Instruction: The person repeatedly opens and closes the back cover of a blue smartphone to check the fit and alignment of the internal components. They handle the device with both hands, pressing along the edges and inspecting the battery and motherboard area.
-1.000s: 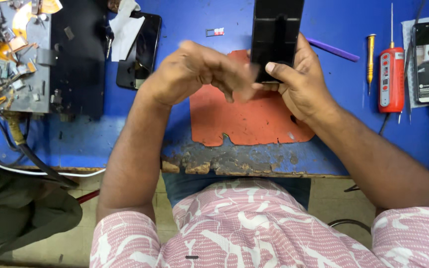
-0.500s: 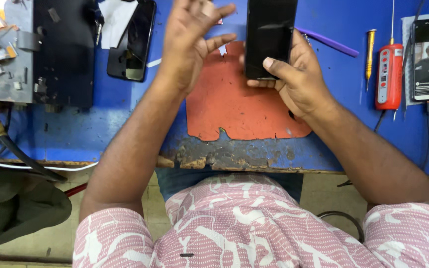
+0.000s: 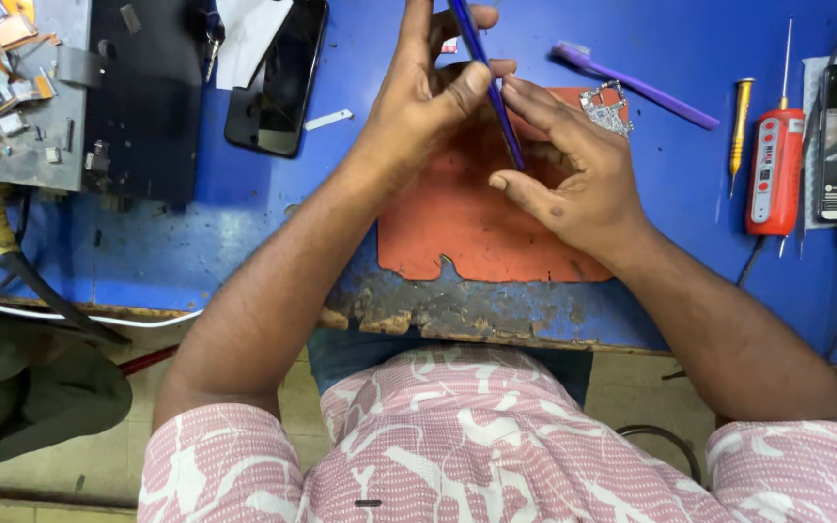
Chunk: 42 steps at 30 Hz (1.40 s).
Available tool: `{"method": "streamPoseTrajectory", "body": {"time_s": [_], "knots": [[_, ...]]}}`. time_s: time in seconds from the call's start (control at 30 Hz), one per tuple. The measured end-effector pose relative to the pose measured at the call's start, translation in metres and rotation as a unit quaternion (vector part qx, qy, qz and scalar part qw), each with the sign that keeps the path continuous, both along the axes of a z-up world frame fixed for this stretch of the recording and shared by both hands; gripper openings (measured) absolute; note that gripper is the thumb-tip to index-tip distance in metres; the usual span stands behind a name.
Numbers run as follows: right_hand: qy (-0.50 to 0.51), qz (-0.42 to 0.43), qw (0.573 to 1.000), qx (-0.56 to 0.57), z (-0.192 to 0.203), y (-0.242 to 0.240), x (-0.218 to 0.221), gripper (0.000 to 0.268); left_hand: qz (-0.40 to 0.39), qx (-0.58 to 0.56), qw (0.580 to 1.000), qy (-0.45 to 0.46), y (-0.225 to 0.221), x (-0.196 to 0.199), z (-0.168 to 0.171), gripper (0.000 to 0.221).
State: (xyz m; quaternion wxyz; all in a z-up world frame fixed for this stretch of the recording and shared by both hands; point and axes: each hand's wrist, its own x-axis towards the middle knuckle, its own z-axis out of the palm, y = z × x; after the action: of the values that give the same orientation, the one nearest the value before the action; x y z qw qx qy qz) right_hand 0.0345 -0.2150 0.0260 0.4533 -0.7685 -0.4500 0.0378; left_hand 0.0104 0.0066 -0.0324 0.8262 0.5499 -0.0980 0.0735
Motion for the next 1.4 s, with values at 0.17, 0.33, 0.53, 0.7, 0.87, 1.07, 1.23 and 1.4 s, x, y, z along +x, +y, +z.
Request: {"method": "streamPoseTrajectory", "body": {"time_s": [0.17,0.33,0.53,0.7,0.87,1.07,1.23,1.4], "knots": [[-0.021,-0.023,0.999,-0.009,-0.004,-0.003,-0.003,0.053,-0.027,-0.145,0.988,0.052,-0.001,-0.001,0.000,0.051],[-0.072,-0.019,0.997,-0.008,-0.005,-0.009,0.004,0.045,-0.071,-0.188,0.976,0.083,0.006,-0.004,0.001,0.049],[0.252,0.009,0.962,0.109,-0.007,-0.005,0.001,0.052,-0.074,-0.128,0.988,0.035,-0.004,-0.006,0.004,0.069],[0.286,-0.010,0.955,0.076,-0.019,-0.009,0.002,0.058,-0.058,-0.028,0.998,-0.028,-0.014,-0.007,-0.003,0.089],[0.353,-0.009,0.929,0.114,-0.025,-0.011,0.004,0.058,-0.027,0.000,0.999,-0.031,-0.013,-0.003,-0.011,0.088],[0.349,0.008,0.925,0.152,-0.028,-0.007,0.001,0.054,-0.022,-0.020,1.000,-0.005,-0.012,-0.004,-0.007,0.086],[0.315,-0.020,0.935,0.160,-0.025,-0.011,0.004,0.051,-0.016,-0.069,0.998,0.003,-0.009,-0.001,-0.006,0.081],[0.348,-0.024,0.910,0.222,-0.025,-0.009,0.005,0.059,-0.027,-0.121,0.992,0.007,-0.008,-0.006,0.000,0.073]]}}
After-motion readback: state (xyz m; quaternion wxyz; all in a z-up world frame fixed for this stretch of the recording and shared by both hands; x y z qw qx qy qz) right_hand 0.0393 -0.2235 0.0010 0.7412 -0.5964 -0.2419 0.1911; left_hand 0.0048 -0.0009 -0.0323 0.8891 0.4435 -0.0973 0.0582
